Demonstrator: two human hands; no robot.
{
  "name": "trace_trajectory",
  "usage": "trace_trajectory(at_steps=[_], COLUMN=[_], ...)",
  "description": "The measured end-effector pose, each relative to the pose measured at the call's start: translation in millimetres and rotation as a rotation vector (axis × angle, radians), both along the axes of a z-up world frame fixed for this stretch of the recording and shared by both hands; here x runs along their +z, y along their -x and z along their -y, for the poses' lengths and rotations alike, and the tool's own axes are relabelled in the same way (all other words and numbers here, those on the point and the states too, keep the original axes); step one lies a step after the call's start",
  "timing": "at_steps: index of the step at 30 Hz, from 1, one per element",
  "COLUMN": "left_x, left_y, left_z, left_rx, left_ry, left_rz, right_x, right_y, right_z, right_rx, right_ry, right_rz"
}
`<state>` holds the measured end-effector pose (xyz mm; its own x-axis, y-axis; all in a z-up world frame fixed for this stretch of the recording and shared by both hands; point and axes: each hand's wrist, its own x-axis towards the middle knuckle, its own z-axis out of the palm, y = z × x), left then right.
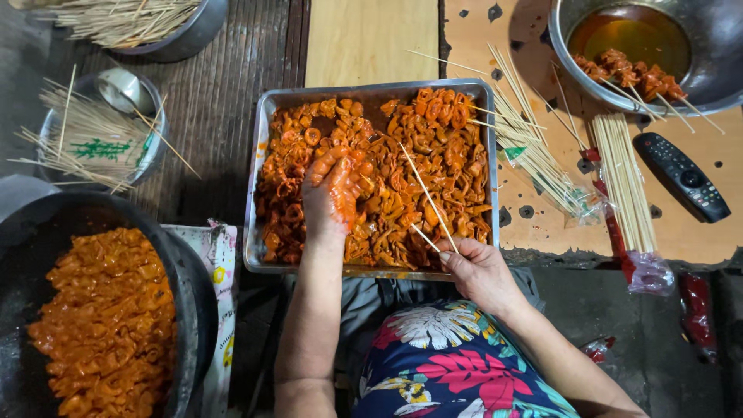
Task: The person is skewering marinated meat pieces onto wooden sticks by hand from a large metal tray and placing the finished skewers into a separate bowl.
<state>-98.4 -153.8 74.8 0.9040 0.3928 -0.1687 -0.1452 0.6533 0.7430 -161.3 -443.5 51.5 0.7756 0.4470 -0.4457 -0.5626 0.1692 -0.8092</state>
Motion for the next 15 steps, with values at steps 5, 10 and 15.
trace_trajectory(at_steps=[5,10,15], left_x=[-3,6,-10], left_y=[7,16,20], left_z=[7,16,27], left_rx=[0.024,0.095,0.275], left_ry=[-0.075,-0.196,-0.181], left_rz=[-0.028,-0.107,-0.054], right_x=[3,4,5], right_y=[0,2,1], right_z=[-9,-19,-28], right_rx=[0.022,0.024,0.041], right_ry=[0.079,0.071,-0.064], right_rz=[-0.019,-0.067,-0.173])
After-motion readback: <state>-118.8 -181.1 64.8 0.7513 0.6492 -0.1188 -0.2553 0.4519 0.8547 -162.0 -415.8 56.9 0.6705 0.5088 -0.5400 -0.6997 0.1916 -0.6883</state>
